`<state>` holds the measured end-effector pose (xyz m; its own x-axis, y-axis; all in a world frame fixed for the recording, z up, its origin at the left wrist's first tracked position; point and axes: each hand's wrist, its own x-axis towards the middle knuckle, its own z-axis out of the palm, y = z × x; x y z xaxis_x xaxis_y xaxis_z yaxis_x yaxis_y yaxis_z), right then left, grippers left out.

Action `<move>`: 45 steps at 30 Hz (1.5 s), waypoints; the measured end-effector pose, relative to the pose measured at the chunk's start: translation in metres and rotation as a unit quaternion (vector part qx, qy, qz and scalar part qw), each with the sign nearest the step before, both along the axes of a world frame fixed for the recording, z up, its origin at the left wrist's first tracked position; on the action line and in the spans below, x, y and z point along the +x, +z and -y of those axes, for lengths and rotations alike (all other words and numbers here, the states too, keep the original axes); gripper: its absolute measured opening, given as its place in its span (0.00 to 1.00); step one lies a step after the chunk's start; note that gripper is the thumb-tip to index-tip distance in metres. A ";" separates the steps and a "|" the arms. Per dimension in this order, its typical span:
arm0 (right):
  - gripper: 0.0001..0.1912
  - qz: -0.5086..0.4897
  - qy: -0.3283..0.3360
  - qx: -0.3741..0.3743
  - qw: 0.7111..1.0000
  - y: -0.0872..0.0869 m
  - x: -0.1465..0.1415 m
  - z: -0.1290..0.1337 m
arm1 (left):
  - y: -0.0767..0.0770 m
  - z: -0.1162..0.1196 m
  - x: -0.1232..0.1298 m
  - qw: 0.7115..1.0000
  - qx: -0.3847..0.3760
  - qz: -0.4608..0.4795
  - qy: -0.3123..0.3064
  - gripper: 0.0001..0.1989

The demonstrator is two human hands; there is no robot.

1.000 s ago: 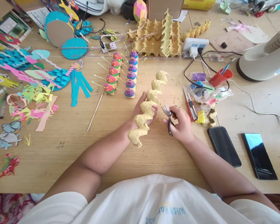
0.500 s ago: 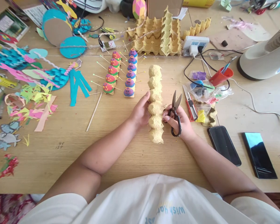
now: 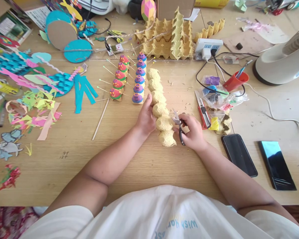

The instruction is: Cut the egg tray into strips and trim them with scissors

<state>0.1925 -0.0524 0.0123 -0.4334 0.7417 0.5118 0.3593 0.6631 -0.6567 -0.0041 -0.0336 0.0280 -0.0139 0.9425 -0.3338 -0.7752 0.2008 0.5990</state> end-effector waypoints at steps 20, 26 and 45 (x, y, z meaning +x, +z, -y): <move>0.15 0.181 -0.028 0.123 0.975 0.002 -0.001 0.004 | 0.013 -0.001 -0.003 0.996 -0.018 0.056 0.063 0.17; 0.13 0.186 -0.041 0.131 0.973 -0.001 0.000 0.001 | 0.016 -0.001 -0.004 0.997 -0.041 0.023 0.058 0.18; 0.11 0.185 -0.042 0.137 0.972 0.002 0.000 0.002 | 0.013 -0.001 -0.004 0.998 -0.026 0.043 0.045 0.16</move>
